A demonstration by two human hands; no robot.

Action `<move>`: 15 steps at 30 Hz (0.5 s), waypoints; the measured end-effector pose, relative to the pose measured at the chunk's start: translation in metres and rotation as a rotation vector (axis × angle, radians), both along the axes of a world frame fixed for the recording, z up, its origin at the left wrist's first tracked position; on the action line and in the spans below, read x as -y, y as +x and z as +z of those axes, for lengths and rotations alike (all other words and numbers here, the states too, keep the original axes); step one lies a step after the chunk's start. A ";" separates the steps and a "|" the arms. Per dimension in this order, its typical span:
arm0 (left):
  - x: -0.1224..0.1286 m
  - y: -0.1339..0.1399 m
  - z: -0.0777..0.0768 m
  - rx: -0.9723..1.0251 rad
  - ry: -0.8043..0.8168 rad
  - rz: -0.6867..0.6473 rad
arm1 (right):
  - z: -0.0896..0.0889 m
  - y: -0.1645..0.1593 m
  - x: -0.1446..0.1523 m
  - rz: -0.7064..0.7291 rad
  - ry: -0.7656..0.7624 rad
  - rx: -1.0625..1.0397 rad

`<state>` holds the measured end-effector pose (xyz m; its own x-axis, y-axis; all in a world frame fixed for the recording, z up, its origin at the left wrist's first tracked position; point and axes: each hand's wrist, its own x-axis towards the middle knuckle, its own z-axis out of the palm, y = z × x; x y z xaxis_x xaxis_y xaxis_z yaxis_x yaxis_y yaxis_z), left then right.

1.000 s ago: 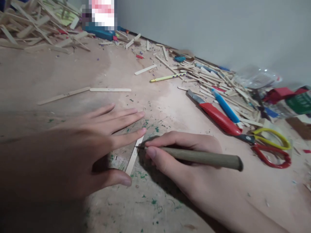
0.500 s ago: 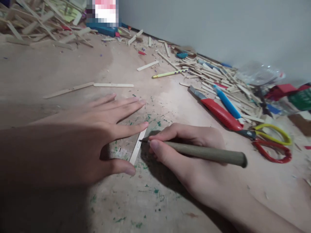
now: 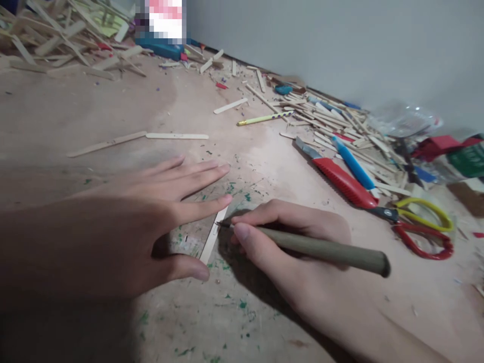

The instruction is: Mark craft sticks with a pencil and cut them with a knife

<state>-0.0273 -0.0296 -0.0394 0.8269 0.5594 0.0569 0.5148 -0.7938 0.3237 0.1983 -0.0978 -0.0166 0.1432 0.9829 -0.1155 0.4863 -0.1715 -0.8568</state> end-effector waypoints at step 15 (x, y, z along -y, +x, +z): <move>-0.008 0.001 0.001 0.198 0.221 -0.052 | -0.010 0.014 -0.008 0.172 0.110 0.040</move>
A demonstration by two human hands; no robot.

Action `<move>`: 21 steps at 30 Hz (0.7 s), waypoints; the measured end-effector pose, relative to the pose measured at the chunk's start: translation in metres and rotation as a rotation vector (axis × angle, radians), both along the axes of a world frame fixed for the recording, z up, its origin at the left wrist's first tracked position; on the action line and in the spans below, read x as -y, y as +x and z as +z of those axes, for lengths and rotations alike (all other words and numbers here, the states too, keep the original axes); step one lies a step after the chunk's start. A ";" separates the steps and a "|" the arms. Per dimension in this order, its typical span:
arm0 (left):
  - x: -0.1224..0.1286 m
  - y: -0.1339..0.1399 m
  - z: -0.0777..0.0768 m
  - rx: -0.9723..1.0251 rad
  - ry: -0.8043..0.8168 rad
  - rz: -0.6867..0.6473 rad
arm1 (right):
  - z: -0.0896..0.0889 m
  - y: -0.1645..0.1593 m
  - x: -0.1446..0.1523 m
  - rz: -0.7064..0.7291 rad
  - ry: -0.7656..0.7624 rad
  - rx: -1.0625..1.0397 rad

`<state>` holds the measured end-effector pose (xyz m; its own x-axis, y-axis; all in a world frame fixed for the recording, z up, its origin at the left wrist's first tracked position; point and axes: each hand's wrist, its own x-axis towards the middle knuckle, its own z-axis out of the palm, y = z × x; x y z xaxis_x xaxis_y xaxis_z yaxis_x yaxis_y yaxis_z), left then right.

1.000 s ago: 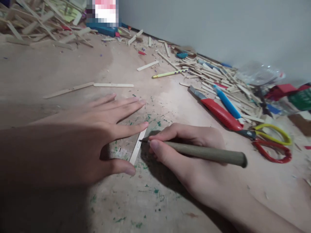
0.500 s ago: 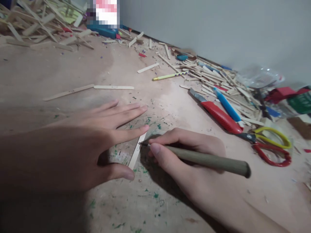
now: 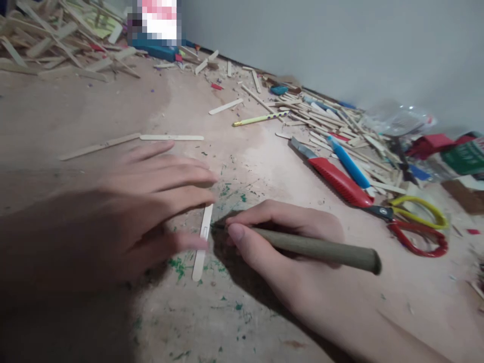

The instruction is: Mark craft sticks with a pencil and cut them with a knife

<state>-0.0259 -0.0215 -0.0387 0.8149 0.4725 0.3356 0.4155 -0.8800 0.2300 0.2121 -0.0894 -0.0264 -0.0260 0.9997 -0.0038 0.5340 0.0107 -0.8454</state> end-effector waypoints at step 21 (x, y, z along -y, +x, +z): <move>-0.013 -0.008 -0.005 0.058 0.031 -0.236 | 0.005 0.002 0.005 0.038 -0.062 -0.036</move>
<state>-0.0337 -0.0087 -0.0437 0.8806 0.2603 0.3960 0.1847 -0.9581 0.2190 0.2145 -0.0948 -0.0214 -0.0654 0.9958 -0.0641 0.5031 -0.0225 -0.8640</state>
